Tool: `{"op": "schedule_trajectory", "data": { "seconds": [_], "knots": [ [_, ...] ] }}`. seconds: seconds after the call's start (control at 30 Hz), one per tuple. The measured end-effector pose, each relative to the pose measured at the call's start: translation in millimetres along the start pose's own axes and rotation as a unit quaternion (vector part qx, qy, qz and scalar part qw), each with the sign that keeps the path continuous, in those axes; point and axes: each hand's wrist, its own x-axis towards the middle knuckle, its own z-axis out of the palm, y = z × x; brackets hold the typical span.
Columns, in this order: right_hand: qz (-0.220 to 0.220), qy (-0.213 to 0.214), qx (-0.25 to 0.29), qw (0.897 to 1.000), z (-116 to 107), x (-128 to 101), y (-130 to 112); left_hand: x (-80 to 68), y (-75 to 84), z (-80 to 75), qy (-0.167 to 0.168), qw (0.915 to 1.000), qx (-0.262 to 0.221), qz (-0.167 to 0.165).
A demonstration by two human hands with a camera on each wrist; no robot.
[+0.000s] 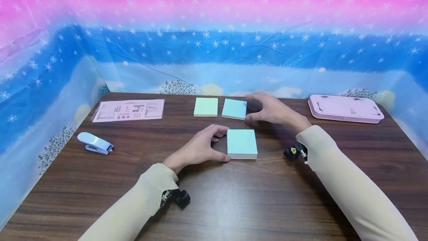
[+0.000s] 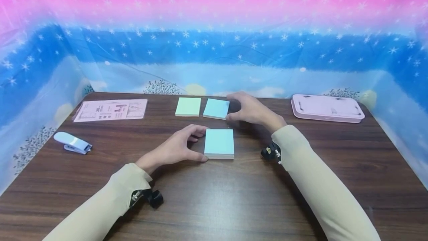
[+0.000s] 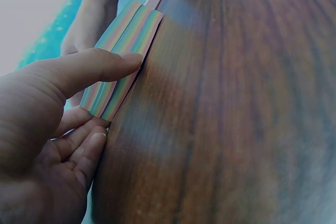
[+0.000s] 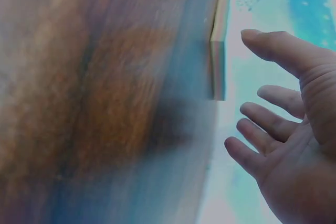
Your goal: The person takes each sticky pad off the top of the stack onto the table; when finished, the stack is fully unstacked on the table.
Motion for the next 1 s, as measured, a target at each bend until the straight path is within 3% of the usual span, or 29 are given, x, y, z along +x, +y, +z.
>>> {"op": "schedule_trajectory", "data": {
  "seconds": [0.6,1.0],
  "knots": [
    [-0.042,0.056,0.030,0.997,-5,-48,-33,1.1,-1.3,0.4,0.000,1.0000,-0.003,0.001],
    [-0.053,0.043,0.037,0.997,2,-74,-38,0.6,-1.6,0.4,-0.002,1.0000,-0.003,-0.001]
  ]
}}
